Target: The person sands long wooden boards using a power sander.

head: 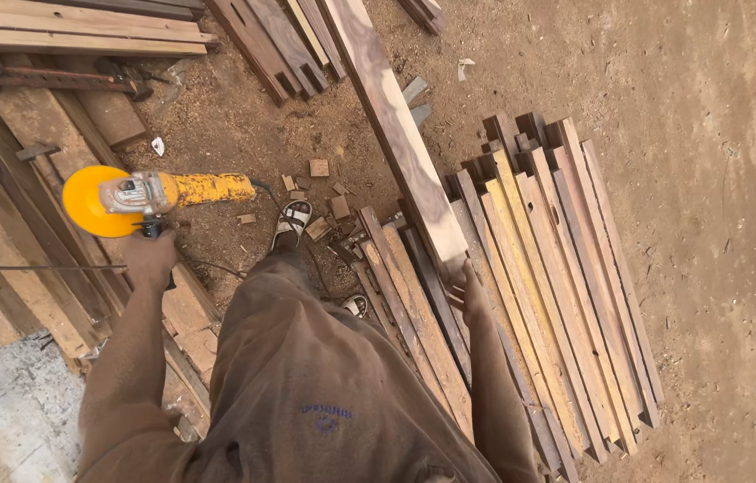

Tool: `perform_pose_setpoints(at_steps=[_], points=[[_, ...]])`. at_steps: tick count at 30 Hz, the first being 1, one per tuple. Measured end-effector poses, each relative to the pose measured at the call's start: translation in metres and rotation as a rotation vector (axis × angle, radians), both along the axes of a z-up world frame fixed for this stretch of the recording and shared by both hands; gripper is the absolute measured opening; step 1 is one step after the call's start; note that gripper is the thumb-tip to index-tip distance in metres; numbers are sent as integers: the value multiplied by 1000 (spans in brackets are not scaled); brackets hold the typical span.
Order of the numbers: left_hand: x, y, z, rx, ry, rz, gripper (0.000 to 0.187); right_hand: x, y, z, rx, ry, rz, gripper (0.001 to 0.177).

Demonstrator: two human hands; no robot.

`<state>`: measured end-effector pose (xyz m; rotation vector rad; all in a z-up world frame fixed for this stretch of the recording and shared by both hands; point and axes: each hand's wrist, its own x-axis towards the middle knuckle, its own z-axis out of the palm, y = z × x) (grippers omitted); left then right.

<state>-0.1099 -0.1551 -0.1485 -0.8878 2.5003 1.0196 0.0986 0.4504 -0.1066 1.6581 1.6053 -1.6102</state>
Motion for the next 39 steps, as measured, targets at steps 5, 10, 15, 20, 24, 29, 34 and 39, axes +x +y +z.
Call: perform_pose_setpoints(at_steps=[5,10,15,20,24,29,34,39], points=[[-11,-17,-14,-170,-60,-60,44,-46,-52,-4,64,29,209,65],[6,-22,-23,-97,-80,-122,41,-8,-125,-5,-78,-7,288,61],[21,-17,-27,-74,-112,-125,44,31,-139,-4,-140,-28,226,61],[25,-1,-32,-76,-46,-188,46,67,-122,0,78,106,151,56],[27,19,-28,105,-6,-121,36,123,-77,-4,430,252,113,40],[31,29,-38,264,219,-84,32,205,-13,9,896,-67,205,45],[49,37,-33,306,61,32,33,254,42,19,935,-286,335,82],[83,42,-25,353,23,93,28,281,78,1,886,-339,470,111]])
